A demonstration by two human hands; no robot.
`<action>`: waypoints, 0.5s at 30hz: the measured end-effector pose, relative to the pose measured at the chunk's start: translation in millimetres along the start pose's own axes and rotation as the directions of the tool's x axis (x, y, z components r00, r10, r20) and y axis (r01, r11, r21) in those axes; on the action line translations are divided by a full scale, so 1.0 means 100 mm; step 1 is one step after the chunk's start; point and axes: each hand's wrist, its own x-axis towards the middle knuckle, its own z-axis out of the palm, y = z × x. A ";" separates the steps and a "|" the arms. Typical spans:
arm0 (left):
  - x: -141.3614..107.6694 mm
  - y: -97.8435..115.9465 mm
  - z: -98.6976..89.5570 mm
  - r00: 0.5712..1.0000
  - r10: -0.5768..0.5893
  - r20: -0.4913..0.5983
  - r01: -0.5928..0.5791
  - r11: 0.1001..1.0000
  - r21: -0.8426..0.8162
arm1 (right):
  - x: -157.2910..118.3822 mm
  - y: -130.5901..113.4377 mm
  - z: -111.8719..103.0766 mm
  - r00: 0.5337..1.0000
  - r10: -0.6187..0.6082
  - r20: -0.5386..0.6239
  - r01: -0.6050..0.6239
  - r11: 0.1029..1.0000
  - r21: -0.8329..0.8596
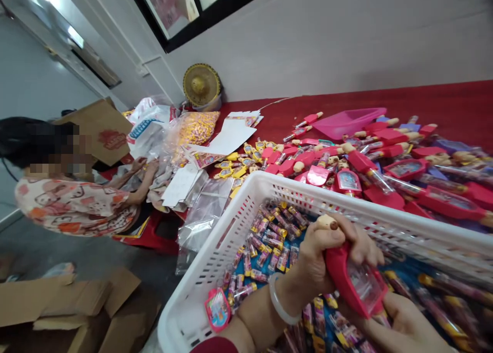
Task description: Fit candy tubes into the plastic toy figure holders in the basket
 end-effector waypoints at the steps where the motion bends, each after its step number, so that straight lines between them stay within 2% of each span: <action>1: 0.00 0.00 0.01 0.997 0.023 -0.072 -0.021 0.999 0.028 | 0.01 -0.01 -0.04 0.997 -0.001 -0.075 -0.005 0.997 -0.078; 3: 0.01 -0.02 0.02 0.979 0.049 -0.200 -0.032 0.996 0.089 | 0.02 -0.07 -0.10 0.977 -0.019 -0.213 -0.027 0.977 -0.213; 5: 0.00 -0.04 0.02 0.970 0.046 -0.240 -0.014 0.991 0.133 | 0.02 -0.19 -0.11 0.972 -0.026 -0.233 -0.027 0.975 -0.222; 7: -0.01 -0.03 0.00 0.983 0.034 -0.182 -0.007 0.989 0.148 | 0.03 -0.33 -0.08 0.999 0.005 -0.049 -0.008 0.998 -0.066; 8: -0.01 0.00 -0.02 0.991 0.021 -0.129 -0.003 0.990 0.144 | 0.05 -0.39 -0.05 0.998 0.032 0.054 -0.034 0.998 0.047; 11: 0.00 0.09 -0.05 1.000 -0.016 -0.013 0.017 0.995 0.102 | 0.12 -0.48 -0.02 0.946 0.037 0.323 -0.146 0.936 0.321; 13: 0.04 0.13 -0.08 0.999 -0.006 -0.039 0.010 0.994 0.112 | 0.14 -0.47 -0.03 0.929 0.004 0.369 -0.149 0.919 0.366; 14: 0.06 0.13 -0.09 0.996 0.020 -0.091 -0.007 0.990 0.143 | 0.15 -0.46 -0.03 0.946 0.007 0.323 -0.116 0.941 0.319; 15: 0.08 0.13 -0.10 0.985 0.061 -0.159 -0.031 0.982 0.187 | 0.15 -0.44 -0.03 0.974 0.022 0.224 -0.072 0.973 0.218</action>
